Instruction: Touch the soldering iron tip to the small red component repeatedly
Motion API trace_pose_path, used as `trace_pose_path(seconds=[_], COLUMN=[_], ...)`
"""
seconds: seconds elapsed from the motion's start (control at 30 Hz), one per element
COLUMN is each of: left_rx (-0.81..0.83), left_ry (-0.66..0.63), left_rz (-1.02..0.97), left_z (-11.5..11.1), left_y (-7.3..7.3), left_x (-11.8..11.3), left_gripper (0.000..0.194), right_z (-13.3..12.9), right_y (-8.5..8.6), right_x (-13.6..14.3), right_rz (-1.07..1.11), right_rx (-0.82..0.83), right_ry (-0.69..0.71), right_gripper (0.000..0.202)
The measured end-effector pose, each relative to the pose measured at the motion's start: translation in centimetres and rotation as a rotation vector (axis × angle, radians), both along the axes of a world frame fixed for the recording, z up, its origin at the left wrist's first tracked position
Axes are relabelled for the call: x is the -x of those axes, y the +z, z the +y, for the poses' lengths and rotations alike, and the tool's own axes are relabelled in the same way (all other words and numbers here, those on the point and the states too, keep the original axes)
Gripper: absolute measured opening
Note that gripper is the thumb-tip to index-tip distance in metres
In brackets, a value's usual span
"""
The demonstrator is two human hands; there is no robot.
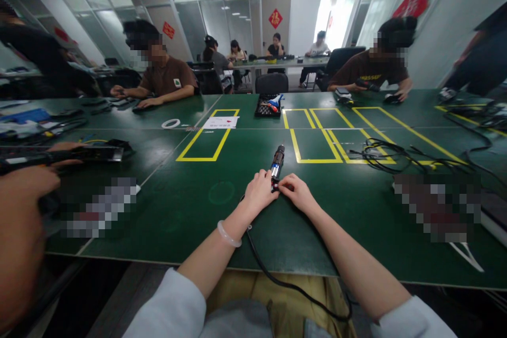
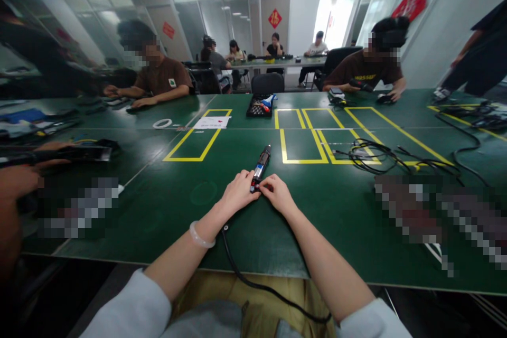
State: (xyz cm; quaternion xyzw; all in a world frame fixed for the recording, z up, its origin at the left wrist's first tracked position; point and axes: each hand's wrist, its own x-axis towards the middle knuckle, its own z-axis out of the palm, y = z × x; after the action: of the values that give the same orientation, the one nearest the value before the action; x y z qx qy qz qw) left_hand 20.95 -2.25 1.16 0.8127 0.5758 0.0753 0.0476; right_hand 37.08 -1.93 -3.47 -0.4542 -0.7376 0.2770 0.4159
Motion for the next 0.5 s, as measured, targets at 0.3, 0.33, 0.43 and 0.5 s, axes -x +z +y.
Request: trace_pose_path(seconds=[0.3, 0.33, 0.43, 0.5], left_rx=[-0.093, -0.101, -0.109, -0.111], left_ry=[0.058, 0.06, 0.057, 0.051], left_rz=[0.006, 0.007, 0.023, 0.045], left_z=[0.1, 0.1, 0.1, -0.1], left_y=[-1.0, -1.1, -1.0, -0.9], left_x=[-0.4, -0.3, 0.5, 1.7], left_gripper=[0.056, 0.058, 0.064, 0.066], right_z=[-0.3, -0.3, -0.3, -0.3], right_y=[0.0, 0.0, -0.1, -0.1], right_x=[-0.1, -0.1, -0.2, -0.3], right_rz=[0.086, 0.099, 0.112, 0.104], right_rx=[0.052, 0.067, 0.092, 0.101], right_ry=[-0.011, -0.005, 0.012, 0.017], right_gripper=[0.018, 0.018, 0.019, 0.019])
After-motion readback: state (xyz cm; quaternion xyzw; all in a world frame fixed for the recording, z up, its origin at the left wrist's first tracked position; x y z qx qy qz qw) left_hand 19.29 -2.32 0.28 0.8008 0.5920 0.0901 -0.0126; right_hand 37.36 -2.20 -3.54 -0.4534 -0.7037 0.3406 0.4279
